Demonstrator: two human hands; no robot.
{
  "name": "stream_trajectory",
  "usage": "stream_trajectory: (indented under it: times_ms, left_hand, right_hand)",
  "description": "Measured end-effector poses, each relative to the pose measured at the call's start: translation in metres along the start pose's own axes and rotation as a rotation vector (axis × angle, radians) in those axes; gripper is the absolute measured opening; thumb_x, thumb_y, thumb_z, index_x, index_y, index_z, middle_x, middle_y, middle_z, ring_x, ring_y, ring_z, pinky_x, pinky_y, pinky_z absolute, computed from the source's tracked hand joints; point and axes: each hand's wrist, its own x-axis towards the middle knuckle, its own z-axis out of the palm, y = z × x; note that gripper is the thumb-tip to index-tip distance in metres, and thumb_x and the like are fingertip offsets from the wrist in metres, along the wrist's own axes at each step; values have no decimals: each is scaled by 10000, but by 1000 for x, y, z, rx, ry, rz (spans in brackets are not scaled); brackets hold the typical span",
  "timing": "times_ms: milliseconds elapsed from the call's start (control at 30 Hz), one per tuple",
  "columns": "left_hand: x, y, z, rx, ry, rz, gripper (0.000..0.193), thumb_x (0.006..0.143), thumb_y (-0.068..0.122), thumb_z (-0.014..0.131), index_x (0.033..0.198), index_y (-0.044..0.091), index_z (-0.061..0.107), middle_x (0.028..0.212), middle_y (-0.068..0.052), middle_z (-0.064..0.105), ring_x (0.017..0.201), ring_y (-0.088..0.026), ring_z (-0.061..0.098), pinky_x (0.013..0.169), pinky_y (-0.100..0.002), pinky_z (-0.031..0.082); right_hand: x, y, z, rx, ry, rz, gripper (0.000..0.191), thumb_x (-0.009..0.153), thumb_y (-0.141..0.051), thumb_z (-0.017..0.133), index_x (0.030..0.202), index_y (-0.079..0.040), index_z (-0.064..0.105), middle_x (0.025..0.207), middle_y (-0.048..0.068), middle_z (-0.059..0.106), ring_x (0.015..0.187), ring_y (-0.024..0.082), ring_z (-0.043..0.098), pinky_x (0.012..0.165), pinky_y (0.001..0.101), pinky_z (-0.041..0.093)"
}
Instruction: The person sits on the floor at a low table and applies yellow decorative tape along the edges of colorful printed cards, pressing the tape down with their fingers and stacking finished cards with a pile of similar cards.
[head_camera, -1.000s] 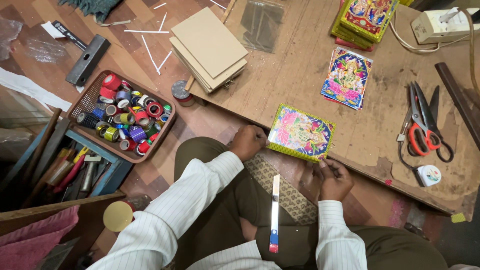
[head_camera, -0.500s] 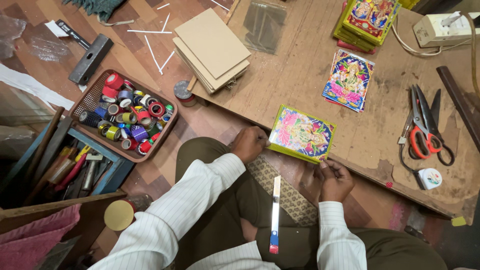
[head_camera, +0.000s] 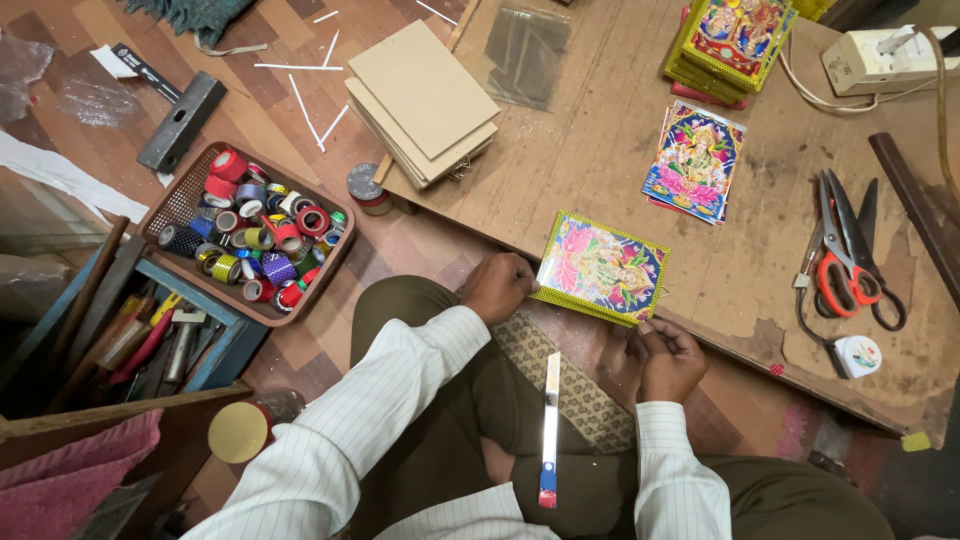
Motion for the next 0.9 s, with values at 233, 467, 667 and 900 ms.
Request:
stream_trajectory:
  times_ms: [233, 467, 667, 900]
  left_hand:
    - [7, -10, 5, -45, -34, -117, 174, 779, 214, 785, 849, 55, 792, 784, -145, 750, 740, -270, 737, 706, -404, 553]
    - [18, -31, 18, -227, -98, -163, 169, 757, 164, 783, 840, 16, 794, 737, -139, 754, 673, -197, 718, 653, -352, 558]
    - [17, -38, 26, -241, -96, -121, 184, 750, 168, 765, 826, 0, 785, 744, -151, 755, 680, -193, 729, 672, -355, 568]
    - [18, -42, 31, -229, -79, -110, 210, 766, 179, 755, 810, -27, 755, 718, -169, 738, 672, -199, 726, 655, -368, 565]
  right_hand:
    - [5, -1, 9, 122, 140, 114, 174, 824, 123, 706, 979, 53, 671, 887, 117, 722, 705, 201, 699, 591, 312, 580]
    - [15, 18, 27, 323, 335, 181, 186, 852, 89, 711, 1033, 54, 699, 894, 172, 708, 658, 232, 626, 528, 318, 441]
    - [-11, 38, 80, 207, 425, 19, 512, 762, 71, 845, 1170, 17, 540, 1065, 135, 713, 891, 184, 699, 773, 311, 623]
    - [-57, 42, 146, 416, 175, 235, 448, 802, 53, 809, 1193, 21, 592, 1029, 108, 696, 866, 225, 664, 703, 362, 562]
